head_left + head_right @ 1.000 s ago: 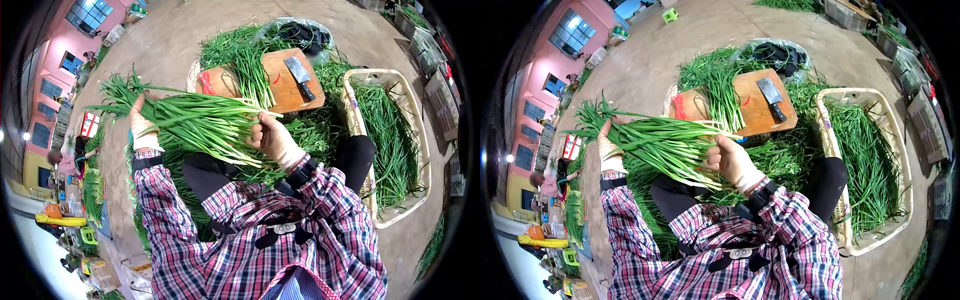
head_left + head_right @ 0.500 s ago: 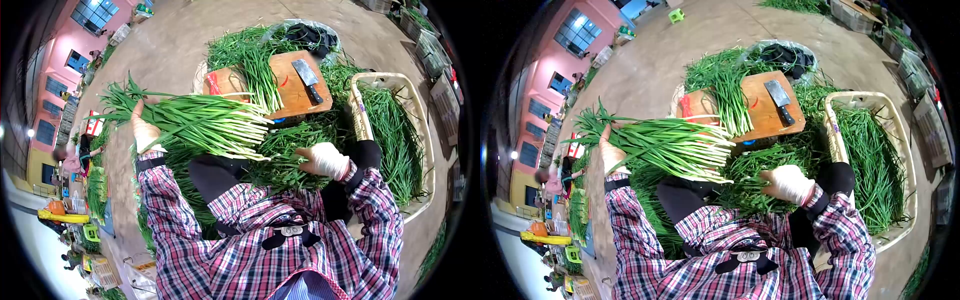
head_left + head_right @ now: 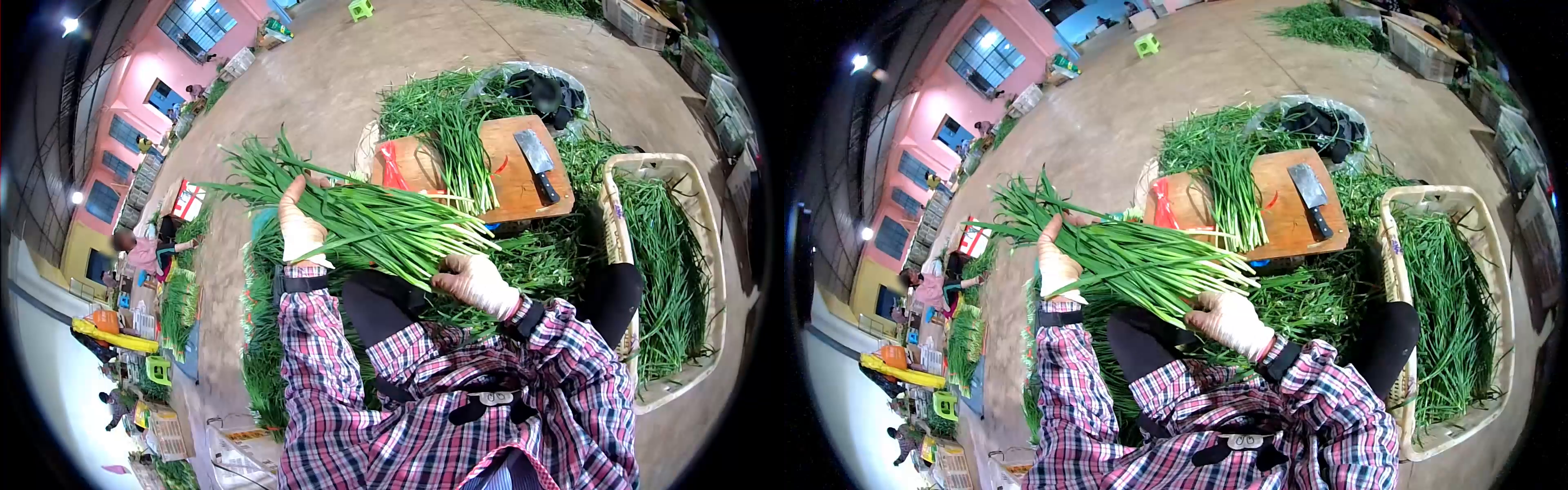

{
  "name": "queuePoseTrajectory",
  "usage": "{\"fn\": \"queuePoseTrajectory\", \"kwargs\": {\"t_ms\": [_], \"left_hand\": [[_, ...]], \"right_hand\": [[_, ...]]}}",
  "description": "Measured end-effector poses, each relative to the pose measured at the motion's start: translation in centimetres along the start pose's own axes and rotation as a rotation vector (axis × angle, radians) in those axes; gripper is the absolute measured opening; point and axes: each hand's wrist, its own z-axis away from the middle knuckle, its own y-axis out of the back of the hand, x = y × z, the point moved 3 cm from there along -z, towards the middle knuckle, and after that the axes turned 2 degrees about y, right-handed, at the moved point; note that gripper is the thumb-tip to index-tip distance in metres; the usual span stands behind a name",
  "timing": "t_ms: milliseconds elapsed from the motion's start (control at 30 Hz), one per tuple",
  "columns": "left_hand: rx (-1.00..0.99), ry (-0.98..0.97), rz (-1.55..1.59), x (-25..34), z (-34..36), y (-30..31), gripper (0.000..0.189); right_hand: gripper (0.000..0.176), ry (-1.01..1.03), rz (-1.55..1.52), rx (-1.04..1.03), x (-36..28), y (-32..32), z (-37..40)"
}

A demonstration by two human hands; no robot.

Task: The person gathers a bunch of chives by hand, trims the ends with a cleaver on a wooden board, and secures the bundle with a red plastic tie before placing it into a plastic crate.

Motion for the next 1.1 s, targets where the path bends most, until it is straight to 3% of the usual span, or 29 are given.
{"fn": "queuePoseTrajectory", "kwargs": {"t_ms": [100,233,267,333,467,600,667,733,833,933,1000,1033,1100], "left_hand": [[0.057,-0.006,-0.006,-0.3,-0.2,0.5,0.014],[0.107,-0.071,0.010,-0.8,0.7,0.3,0.016],[0.002,-0.083,0.000,-0.9,0.1,1.1,0.017],[0.044,-0.023,0.055,-1.1,0.2,1.3,0.019],[-0.121,-0.053,0.070,-1.9,0.1,1.2,0.022],[-0.087,-0.061,0.092,-2.0,-0.4,1.9,0.023],[-0.108,-0.100,0.066,-1.9,-0.5,2.1,0.023],[-0.057,-0.047,0.148,-2.0,-1.9,3.5,0.026],[-0.081,-0.118,0.107,-1.9,-3.1,4.8,0.027],[-0.038,-0.170,0.046,-1.6,-3.0,5.4,0.027],[0.010,-0.134,0.108,-1.2,-2.9,5.5,0.026],[0.005,-0.129,0.104,-1.0,-2.9,5.5,0.025],[-0.003,-0.122,0.098,-0.7,-2.7,5.6,0.024]], "right_hand": [[0.033,0.123,0.119,0.151,0.2,-0.2,0.4],[0.025,0.068,-0.118,0.207,0.7,-0.3,0.9],[0.022,0.133,-0.126,0.257,1.6,-0.7,0.7],[0.020,0.050,-0.232,0.222,1.3,-0.4,1.0],[0.023,0.158,-0.273,0.309,2.4,-0.2,0.9],[0.019,0.022,-0.618,0.091,1.2,1.2,2.8],[0.017,0.136,-0.516,-0.027,2.1,1.7,3.5],[0.014,0.089,-0.466,-0.187,2.1,3.1,5.1],[0.015,0.010,-0.255,-0.244,3.5,5.4,7.1],[0.019,0.181,0.332,-0.275,6.7,7.9,8.6],[0.025,0.070,0.770,-0.345,7.6,9.0,9.4],[0.028,0.051,0.852,-0.297,7.0,9.4,9.7],[0.028,0.124,0.630,-0.098,4.6,9.2,9.2]]}}
